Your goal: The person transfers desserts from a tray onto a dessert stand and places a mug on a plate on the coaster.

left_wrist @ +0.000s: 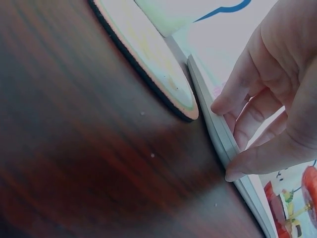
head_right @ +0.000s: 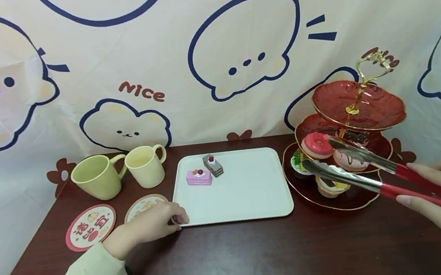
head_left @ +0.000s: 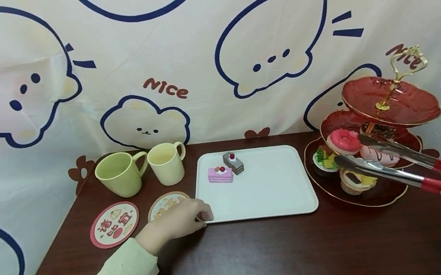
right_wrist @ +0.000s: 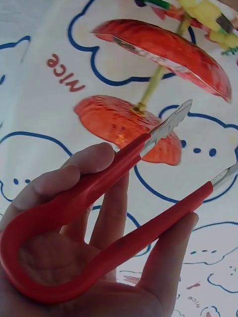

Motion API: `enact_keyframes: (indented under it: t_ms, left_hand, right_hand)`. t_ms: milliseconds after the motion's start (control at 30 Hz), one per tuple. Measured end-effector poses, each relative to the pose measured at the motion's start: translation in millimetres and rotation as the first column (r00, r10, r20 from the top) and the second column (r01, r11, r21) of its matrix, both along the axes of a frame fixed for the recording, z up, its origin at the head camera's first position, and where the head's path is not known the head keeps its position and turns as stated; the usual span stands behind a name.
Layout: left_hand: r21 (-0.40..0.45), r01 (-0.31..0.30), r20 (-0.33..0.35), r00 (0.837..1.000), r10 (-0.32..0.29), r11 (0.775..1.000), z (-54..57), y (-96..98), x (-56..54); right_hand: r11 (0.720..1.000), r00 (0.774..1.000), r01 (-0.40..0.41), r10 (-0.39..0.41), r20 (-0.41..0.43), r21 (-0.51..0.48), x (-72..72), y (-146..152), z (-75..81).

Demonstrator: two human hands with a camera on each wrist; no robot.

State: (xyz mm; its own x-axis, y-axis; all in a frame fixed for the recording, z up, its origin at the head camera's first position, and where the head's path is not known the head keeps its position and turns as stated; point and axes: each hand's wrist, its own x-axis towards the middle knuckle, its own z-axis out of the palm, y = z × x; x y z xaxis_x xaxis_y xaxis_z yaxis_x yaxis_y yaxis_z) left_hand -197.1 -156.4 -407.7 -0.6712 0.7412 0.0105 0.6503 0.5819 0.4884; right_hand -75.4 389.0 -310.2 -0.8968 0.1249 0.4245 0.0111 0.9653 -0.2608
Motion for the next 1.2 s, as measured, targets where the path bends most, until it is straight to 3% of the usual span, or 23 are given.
enact_keyframes:
  t_ms: [167, 367, 600, 967, 1200]
  left_hand:
    - [-0.007, 0.001, -0.003, 1.0, -0.001, 1.0, 0.4, 0.6, 0.0]
    - [-0.018, -0.009, 0.003, 1.0, 0.009, 1.0, 0.8, 1.7, 0.1]
    - [-0.019, -0.015, 0.004, 1.0, 0.015, 1.0, 2.0, 1.3, 1.1]
    - [-0.015, -0.018, -0.001, 1.0, 0.018, 1.0, 0.9, 0.8, 1.3]
    - [-0.007, -0.019, 0.003, 1.0, 0.019, 1.0, 0.6, 0.6, 1.5]
  right_hand:
    - [0.995, 0.994, -0.104, 0.104, 0.02, -0.003, -2.8, -29.1, 16.3]
    - [0.982, 0.974, -0.162, 0.143, 0.176, 0.102, -16.9, -53.8, 30.1]
    - [0.966, 0.91, -0.209, 0.134, 0.393, 0.153, -35.1, -72.6, 29.2]
    - [0.934, 0.889, -0.355, 0.322, 0.325, 0.044, -54.8, -108.8, 6.0]
    - [0.9, 0.854, -0.434, 0.425, 0.299, -0.042, -72.2, -131.1, -8.5]
